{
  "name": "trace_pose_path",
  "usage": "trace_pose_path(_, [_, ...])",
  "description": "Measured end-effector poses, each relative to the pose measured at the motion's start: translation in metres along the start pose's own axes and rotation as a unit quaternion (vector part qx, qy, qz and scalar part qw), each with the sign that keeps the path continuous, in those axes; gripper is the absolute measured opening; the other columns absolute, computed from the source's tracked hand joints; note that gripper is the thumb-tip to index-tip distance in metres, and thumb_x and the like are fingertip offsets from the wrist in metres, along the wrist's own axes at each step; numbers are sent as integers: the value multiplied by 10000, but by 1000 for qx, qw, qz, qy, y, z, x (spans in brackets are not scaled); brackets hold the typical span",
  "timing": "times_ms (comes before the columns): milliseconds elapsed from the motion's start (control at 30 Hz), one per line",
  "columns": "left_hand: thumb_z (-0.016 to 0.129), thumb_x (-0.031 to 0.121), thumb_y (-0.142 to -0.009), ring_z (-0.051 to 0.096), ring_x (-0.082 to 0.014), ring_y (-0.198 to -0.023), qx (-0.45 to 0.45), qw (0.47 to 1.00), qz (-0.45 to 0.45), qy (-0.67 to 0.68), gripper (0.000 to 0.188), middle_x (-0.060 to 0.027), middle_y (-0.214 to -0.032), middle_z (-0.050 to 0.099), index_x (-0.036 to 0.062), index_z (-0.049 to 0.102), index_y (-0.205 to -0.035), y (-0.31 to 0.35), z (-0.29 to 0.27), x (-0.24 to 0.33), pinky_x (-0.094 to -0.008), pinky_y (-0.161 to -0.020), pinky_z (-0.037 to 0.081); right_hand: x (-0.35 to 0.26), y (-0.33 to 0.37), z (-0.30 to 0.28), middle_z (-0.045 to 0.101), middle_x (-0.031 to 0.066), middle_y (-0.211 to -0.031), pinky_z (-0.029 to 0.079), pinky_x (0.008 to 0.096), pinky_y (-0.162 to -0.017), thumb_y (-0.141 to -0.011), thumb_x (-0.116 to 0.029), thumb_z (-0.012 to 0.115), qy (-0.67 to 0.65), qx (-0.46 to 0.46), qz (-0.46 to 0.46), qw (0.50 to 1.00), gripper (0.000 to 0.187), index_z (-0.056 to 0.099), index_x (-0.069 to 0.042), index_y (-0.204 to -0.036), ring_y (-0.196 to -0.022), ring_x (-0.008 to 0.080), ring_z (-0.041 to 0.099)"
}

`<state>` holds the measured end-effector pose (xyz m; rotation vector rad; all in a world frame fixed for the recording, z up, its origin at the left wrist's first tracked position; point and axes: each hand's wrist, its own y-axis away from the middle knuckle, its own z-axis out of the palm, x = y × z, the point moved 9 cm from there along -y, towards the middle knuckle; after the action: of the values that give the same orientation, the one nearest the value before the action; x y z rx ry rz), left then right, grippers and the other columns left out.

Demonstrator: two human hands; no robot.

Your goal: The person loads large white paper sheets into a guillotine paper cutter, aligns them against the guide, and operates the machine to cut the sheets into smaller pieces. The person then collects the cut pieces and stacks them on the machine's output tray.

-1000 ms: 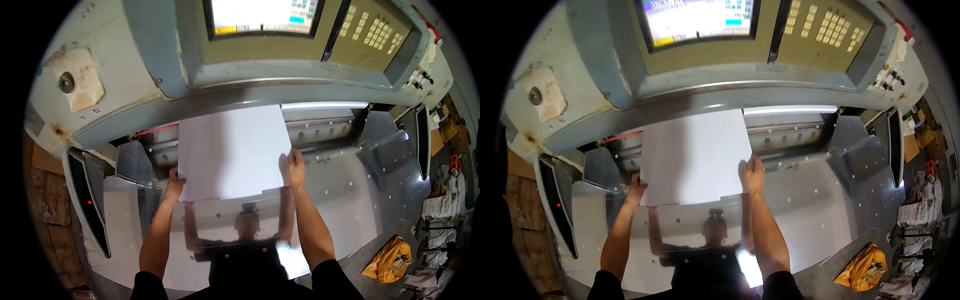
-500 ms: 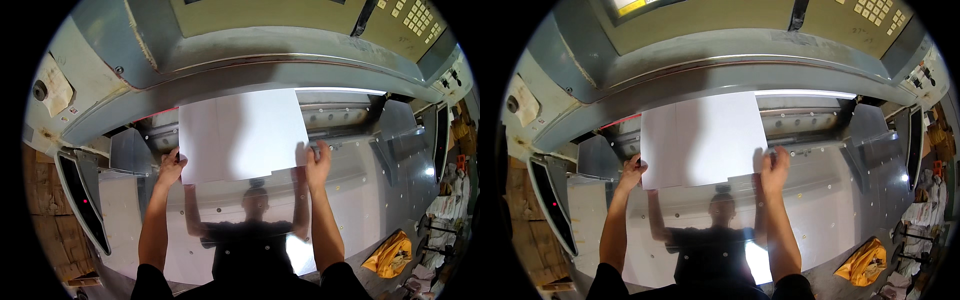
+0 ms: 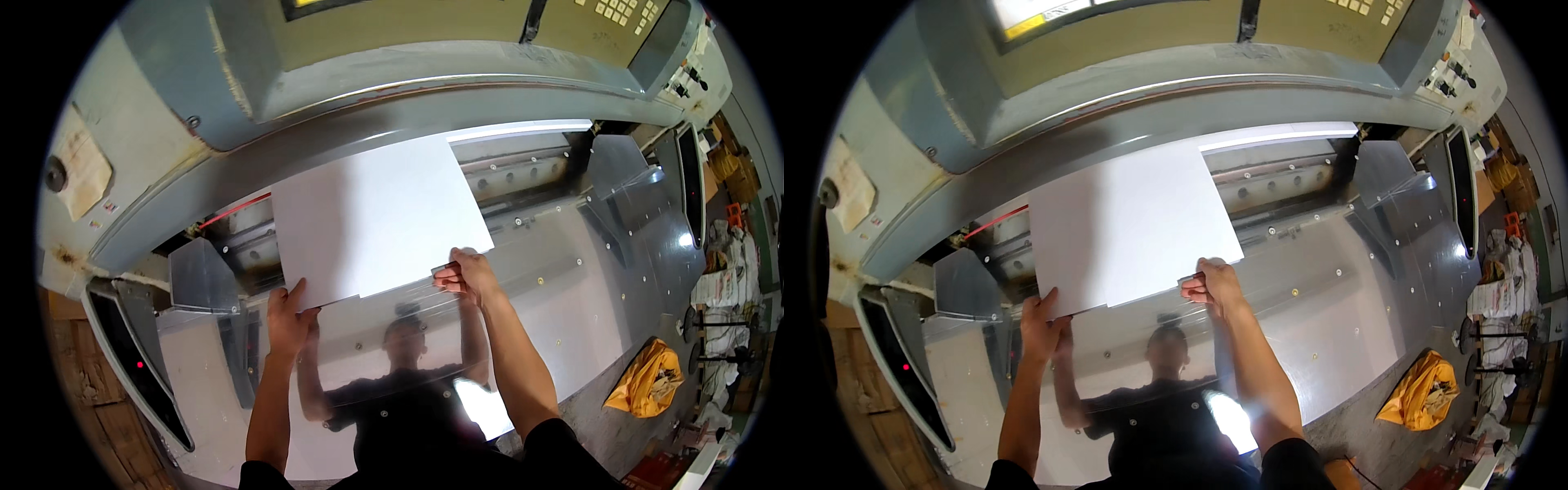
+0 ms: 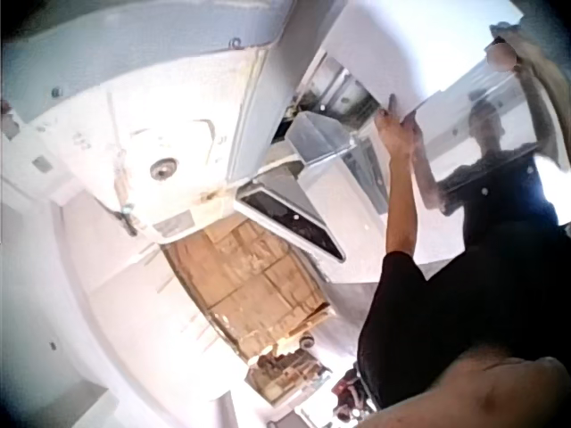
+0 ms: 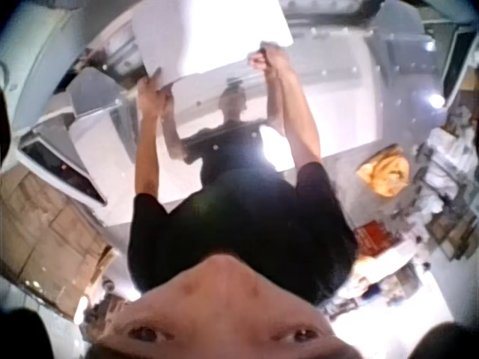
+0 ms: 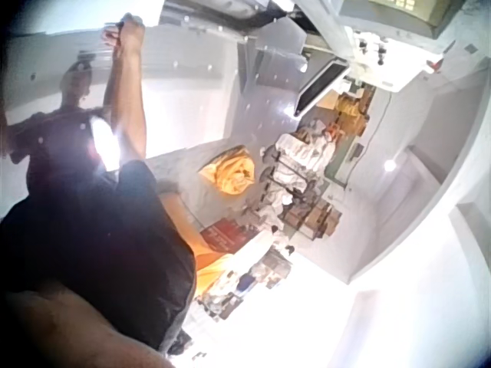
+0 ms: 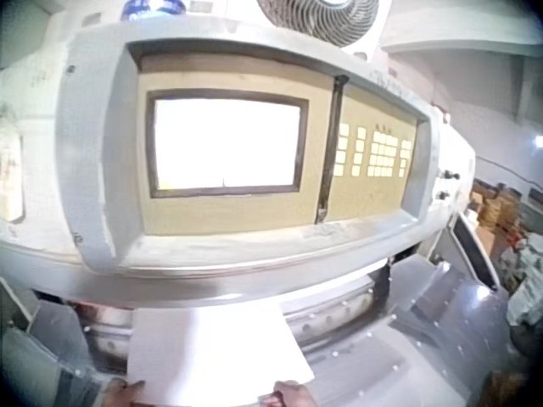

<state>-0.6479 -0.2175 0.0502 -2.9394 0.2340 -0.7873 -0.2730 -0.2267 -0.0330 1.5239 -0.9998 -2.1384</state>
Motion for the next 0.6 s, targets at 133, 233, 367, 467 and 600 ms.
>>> trace_pose_path(133, [798, 127, -680, 533, -318, -875, -12, 1000, -8, 23, 637, -136, -999, 485, 130, 588, -1281, -18, 6, -10, -405, -777, 490, -6, -22, 8, 684, 169, -753, 496, 270, -422, -996, -236, 453, -15, 6, -6, 1000, 271, 540, 13, -932, -584, 244, 677])
trace_pose_path(233, [797, 131, -677, 525, -331, -919, 35, 997, 51, -42, 626, -139, -992, 499, 137, 595, -1269, -54, 7, -16, -403, -813, 459, -31, -48, 22, 681, 174, -749, 492, 273, -407, -998, -238, 454, -24, 17, -29, 999, 279, 542, 23, -956, -573, 237, 671])
trace_pose_path(367, [797, 155, -679, 533, -341, -936, 38, 998, 52, -15, 605, -149, -1003, 521, 111, 600, -1249, -116, 11, -34, -406, -813, 464, -69, -92, 52, 666, 164, -699, 478, 315, -369, -969, -255, 458, -49, 14, -61, 997, 290, 531, 10, -877, -491, 223, 635])
trace_pose_path(467, [786, 102, -687, 553, -328, -903, 53, 993, 99, -34, 609, -130, -981, 522, 118, 593, -1265, -165, 13, -44, -396, -793, 484, -96, -135, 73, 687, 163, -728, 466, 348, -363, -968, -284, 432, 0, -4, -64, 998, 346, 541, 26, -860, -501, 232, 646])
trace_pose_path(600, [731, 292, -805, 589, -335, -847, 80, 976, 138, -146, 433, -159, -835, 560, 83, 642, -1173, -214, 25, -98, -385, -787, 485, -139, -159, 104, 687, 194, -751, 489, 358, -381, -958, -229, 441, 46, 13, -63, 997, 298, 544, 43, -894, -532, 250, 663])
